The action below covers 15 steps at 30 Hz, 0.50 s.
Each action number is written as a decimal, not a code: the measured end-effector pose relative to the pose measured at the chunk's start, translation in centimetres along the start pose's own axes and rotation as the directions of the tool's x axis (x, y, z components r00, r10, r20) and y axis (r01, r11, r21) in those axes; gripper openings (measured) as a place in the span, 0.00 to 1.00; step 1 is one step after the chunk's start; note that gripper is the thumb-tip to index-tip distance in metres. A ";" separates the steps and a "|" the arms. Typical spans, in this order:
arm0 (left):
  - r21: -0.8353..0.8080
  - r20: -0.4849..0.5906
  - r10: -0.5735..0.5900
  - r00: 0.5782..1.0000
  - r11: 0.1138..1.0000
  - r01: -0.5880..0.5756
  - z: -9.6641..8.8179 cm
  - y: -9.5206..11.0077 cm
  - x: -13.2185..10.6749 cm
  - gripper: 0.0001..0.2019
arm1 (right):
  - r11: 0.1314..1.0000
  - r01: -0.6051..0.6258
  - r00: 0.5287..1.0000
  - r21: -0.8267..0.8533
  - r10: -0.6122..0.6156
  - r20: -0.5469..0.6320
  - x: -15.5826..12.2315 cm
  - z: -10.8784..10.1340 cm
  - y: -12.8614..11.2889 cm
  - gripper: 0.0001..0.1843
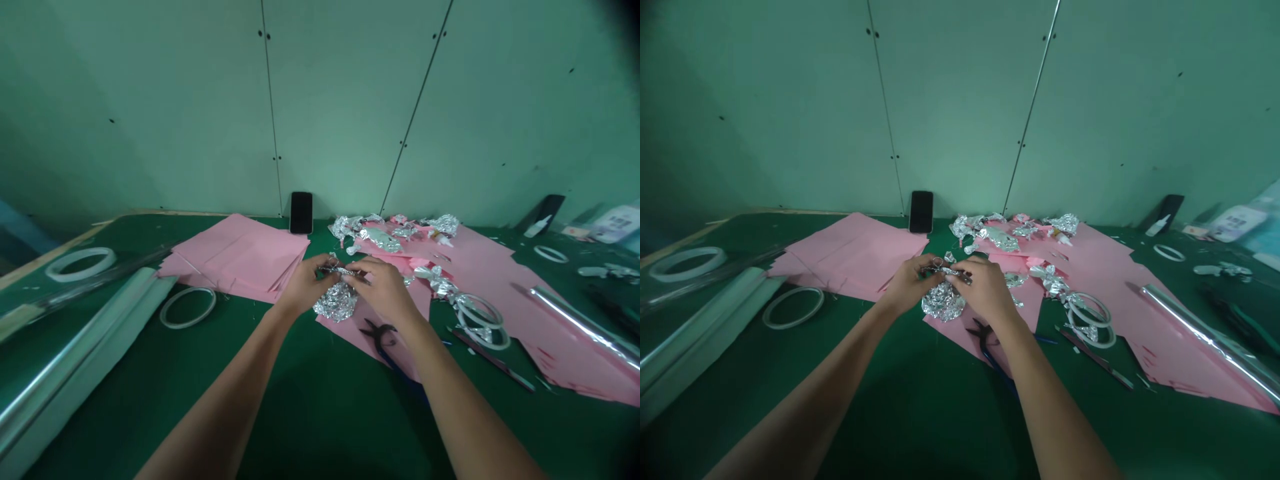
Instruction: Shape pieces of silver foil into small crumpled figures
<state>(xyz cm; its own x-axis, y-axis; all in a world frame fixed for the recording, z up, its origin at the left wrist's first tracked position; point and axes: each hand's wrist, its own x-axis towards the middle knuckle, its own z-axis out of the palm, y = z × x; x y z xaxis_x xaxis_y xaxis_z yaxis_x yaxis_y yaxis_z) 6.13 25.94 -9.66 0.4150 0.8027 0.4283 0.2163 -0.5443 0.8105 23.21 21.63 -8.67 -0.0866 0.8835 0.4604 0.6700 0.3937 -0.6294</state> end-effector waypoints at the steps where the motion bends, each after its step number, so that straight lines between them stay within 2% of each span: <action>1: -0.001 0.002 0.014 1.000 1.000 -0.014 0.0 0.0 0.0 0.07 | 1.000 0.015 1.000 -0.026 -0.015 -0.006 0.0 0.0 -0.2 0.11; 7: -0.115 0.010 0.000 1.000 0.993 0.001 0.0 -0.5 0.0 0.08 | 0.978 0.115 0.992 -0.174 -0.123 -0.036 -0.2 0.3 -0.5 0.10; 12: -0.188 0.042 -0.075 0.996 0.979 0.082 -0.2 -1.5 0.2 0.08 | 0.979 0.100 0.992 -0.180 -0.112 -0.057 -0.1 0.2 0.2 0.10; 15: -0.196 0.004 -0.106 0.994 0.975 0.105 -0.1 -1.6 0.2 0.10 | 0.977 0.100 0.993 -0.189 -0.111 -0.050 -0.1 0.1 0.5 0.11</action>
<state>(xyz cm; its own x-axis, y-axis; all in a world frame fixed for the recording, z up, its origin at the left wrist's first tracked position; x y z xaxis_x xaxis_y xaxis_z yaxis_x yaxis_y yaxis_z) 5.77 27.03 -10.82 0.3931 0.8550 0.3384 0.0808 -0.3987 0.9135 23.47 21.72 -9.07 -0.1233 0.8204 0.5583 0.7854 0.4246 -0.4504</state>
